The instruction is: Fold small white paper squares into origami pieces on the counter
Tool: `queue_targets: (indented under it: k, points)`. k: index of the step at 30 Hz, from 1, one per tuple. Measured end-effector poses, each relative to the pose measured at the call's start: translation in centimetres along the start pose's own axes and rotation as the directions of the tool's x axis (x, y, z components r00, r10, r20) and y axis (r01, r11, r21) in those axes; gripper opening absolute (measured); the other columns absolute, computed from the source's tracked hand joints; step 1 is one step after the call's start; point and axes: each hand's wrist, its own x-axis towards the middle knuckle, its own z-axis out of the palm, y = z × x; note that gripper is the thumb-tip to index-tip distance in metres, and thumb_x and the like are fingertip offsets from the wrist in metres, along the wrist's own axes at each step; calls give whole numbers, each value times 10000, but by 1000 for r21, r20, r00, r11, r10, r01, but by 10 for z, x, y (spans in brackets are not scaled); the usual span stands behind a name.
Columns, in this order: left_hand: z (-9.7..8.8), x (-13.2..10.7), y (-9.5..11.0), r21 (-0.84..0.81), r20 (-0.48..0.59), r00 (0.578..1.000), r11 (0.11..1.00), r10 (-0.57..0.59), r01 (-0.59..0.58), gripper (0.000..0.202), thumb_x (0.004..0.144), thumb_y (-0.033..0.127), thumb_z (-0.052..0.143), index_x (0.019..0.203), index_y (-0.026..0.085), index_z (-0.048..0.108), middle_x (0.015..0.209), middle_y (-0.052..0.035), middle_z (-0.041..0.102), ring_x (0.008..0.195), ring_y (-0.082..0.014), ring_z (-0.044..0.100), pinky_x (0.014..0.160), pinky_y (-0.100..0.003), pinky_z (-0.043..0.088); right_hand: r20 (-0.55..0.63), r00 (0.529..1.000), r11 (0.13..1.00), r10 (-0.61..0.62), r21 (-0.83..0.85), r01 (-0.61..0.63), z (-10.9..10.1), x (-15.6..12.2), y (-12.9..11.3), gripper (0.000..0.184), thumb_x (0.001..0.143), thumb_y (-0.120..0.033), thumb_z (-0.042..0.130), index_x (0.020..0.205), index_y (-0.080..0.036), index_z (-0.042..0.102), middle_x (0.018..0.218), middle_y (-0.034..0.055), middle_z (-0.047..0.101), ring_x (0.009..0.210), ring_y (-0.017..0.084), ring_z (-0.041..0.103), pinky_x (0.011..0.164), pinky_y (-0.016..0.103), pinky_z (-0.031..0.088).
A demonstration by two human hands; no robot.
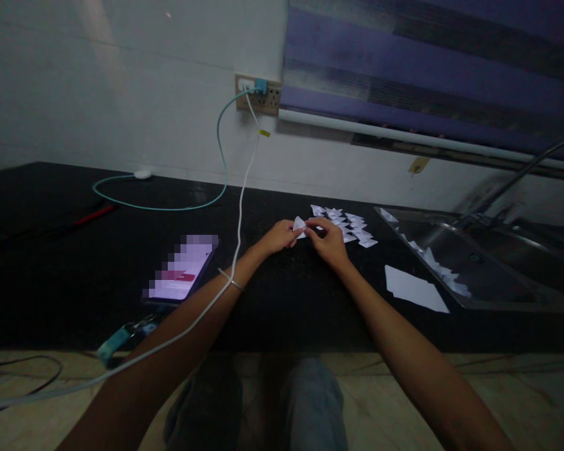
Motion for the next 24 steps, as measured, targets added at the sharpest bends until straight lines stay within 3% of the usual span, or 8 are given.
queue_targets:
  k: [5,9,13,19,24]
  points:
    - [-2,0,8,-52,-70,994,996,-80,77,419,936,237,550,527,143,543,429,38,489,410,-73,442,496,-206,319,32,996,993,-88,-82,90,1,-1,3,219,904,-251,612,1063,-218,759,1114,109,740,1071,278,665,886,455,544]
    - [-3,2,5,-35,-77,995,998,-63,61,459,962,273,540,522,139,552,434,26,506,417,-74,458,503,-206,333,113,981,975,-160,-136,175,4,-3,6,315,925,-232,587,1216,-194,700,1245,148,682,1185,297,606,1027,516,482]
    - [-3,4,-2,-35,-66,998,999,-24,21,468,981,299,518,540,143,553,440,22,506,417,-79,464,506,-211,344,131,971,966,-198,-140,215,5,-4,5,318,927,-208,570,1226,-199,678,1254,154,645,1196,296,581,1019,515,482]
    - [0,7,-6,-127,6,1000,991,29,-28,393,967,356,561,639,141,576,523,15,548,462,-77,470,501,-209,341,98,982,973,-162,-150,175,4,-3,3,226,910,-176,563,1083,-207,705,1084,126,631,1063,280,601,923,481,514]
    - [1,8,-9,-143,14,1000,990,24,-22,319,959,335,582,704,143,581,597,8,569,497,-82,478,521,-226,356,70,982,960,-174,-209,185,3,-2,6,208,896,-167,579,1047,-211,714,1079,126,631,1080,292,576,975,497,471]
